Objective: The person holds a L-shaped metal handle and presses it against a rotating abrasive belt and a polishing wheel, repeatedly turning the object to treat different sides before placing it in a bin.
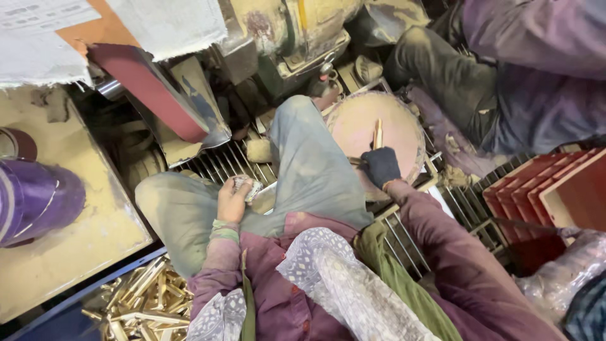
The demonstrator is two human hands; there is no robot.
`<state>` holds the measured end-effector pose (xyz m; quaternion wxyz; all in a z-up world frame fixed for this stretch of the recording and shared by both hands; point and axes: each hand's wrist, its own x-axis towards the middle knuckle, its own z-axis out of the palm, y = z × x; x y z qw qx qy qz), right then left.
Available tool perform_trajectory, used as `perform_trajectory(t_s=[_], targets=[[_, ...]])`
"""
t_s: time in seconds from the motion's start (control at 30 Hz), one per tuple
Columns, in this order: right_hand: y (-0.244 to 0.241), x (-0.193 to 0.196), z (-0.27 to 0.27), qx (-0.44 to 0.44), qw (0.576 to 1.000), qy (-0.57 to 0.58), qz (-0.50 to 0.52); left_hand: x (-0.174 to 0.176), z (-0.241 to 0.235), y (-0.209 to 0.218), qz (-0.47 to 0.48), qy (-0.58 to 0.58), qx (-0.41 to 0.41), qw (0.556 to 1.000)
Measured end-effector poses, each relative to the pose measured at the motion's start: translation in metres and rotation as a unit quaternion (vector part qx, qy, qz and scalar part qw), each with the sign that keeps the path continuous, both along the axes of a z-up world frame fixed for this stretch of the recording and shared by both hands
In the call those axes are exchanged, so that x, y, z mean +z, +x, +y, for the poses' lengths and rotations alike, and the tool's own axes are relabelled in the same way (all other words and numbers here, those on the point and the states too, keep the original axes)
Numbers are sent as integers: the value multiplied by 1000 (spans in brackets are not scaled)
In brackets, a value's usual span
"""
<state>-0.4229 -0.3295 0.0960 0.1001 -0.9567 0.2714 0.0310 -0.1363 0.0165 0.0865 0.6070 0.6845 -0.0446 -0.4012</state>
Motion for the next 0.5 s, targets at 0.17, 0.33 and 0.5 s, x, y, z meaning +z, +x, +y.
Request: perform_trajectory(t_s=[0.17,0.33,0.5], targets=[[8,32,26,-222,925,246,-186,-6,-1,-3,-59,-22,-18,998],[-19,51,19,-135,917,241,-287,-1,-1,-3,-55,0,-30,998],[-22,23,17,-387,555,598,-430,-5,-3,-2,-78,3,-34,996]])
